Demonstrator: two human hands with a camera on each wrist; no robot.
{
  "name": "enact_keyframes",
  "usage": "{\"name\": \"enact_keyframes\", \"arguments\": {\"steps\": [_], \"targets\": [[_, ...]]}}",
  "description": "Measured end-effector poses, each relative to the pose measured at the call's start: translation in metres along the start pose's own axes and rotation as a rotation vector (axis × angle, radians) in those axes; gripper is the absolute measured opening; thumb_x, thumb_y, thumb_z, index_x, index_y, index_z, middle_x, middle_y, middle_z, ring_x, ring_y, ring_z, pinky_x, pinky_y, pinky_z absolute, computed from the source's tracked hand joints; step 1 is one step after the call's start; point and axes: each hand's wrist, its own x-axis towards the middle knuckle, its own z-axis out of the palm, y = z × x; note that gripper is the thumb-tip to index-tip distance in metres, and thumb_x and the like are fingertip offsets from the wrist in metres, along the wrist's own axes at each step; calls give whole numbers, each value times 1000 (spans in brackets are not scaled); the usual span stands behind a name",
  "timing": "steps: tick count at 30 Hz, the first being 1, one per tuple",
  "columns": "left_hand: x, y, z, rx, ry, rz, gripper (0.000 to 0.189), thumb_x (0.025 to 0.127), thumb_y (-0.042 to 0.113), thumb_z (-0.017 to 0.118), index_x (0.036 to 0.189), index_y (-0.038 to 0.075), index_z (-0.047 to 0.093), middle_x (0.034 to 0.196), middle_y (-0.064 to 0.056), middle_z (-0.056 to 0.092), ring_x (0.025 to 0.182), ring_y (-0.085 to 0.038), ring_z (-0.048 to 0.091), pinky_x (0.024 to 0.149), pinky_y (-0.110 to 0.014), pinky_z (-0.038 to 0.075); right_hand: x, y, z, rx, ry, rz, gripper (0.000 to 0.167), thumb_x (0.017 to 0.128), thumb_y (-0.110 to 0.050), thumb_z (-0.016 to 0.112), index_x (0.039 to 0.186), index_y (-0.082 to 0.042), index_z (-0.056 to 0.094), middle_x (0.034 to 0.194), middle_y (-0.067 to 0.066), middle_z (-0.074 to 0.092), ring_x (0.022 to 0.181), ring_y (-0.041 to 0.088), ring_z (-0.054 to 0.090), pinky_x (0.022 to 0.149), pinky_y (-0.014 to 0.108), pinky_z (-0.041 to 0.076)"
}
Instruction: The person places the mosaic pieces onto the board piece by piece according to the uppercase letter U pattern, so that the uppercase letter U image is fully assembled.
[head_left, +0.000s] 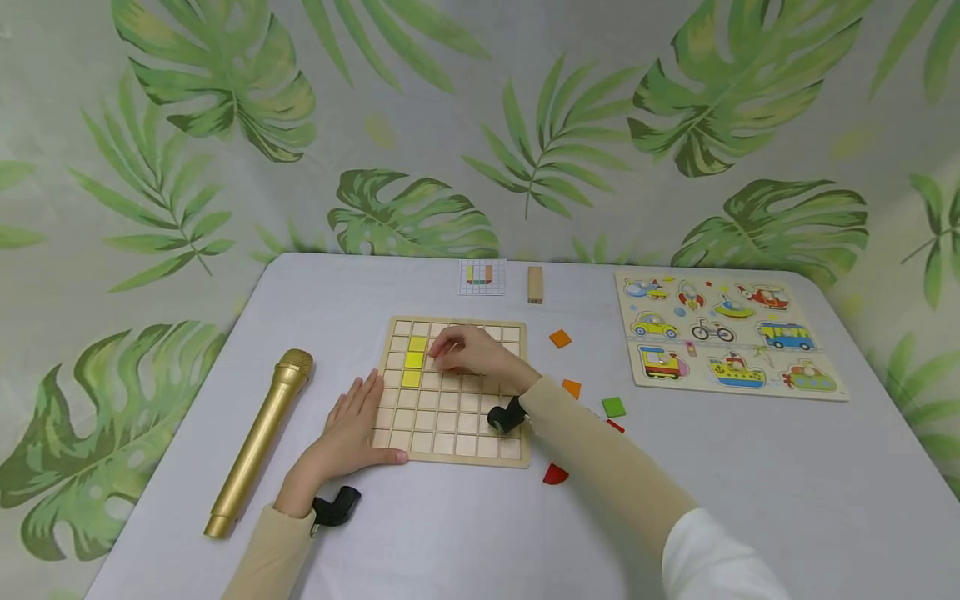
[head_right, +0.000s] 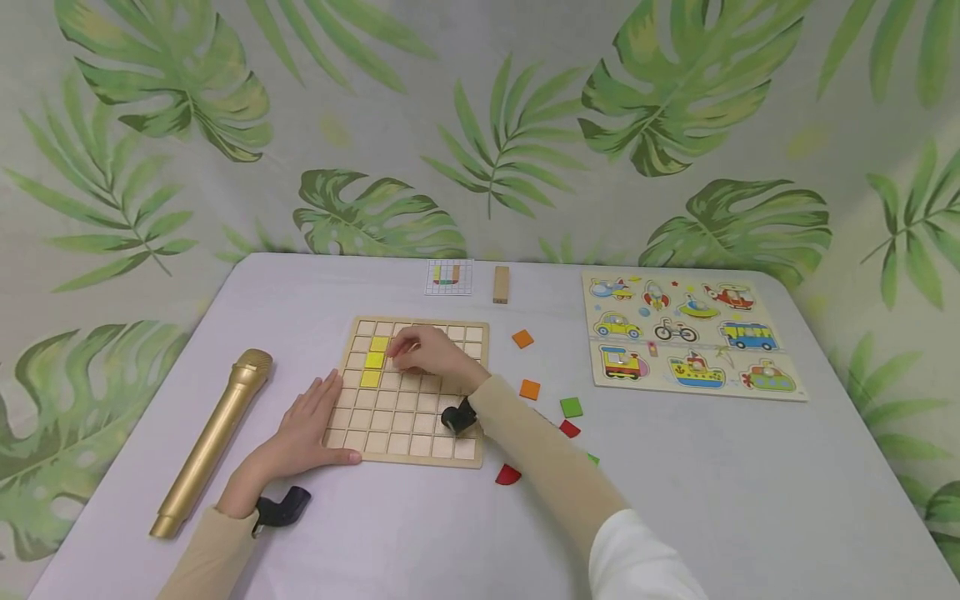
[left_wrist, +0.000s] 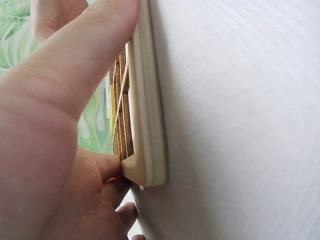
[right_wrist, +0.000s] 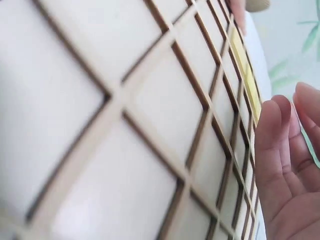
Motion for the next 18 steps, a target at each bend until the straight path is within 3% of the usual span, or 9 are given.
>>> {"name": "enact_keyframes", "arguments": {"steps": [4,9,18], "targets": [[0,1,0,-2,6,0,125,69,55,79,148,-11,8,157,-24,3,141,-44,-2,110,-59,2,-12,4,-18,70,-6,12,17,91,1,61,106,9,62,91,12,62,80,23,62,74,33,55],[0,1,0,4,8,-1,125,69,54,80,148,-11,8,157,-24,3,142,-43,-2,110,-58,1,-29,12,-44,68,26,9,21,91,-2,62,108,10,61,91,11,62,84,29,61,79,37,54],[0,3,-1,2,1,-2,123,70,54,79,148,-12,9,156,-25,4,141,-44,-1,110,-60,2,-64,31,-86,96,86,61,26,92,-8,64,110,11,59,99,21,63,85,23,62,82,36,53]]}}
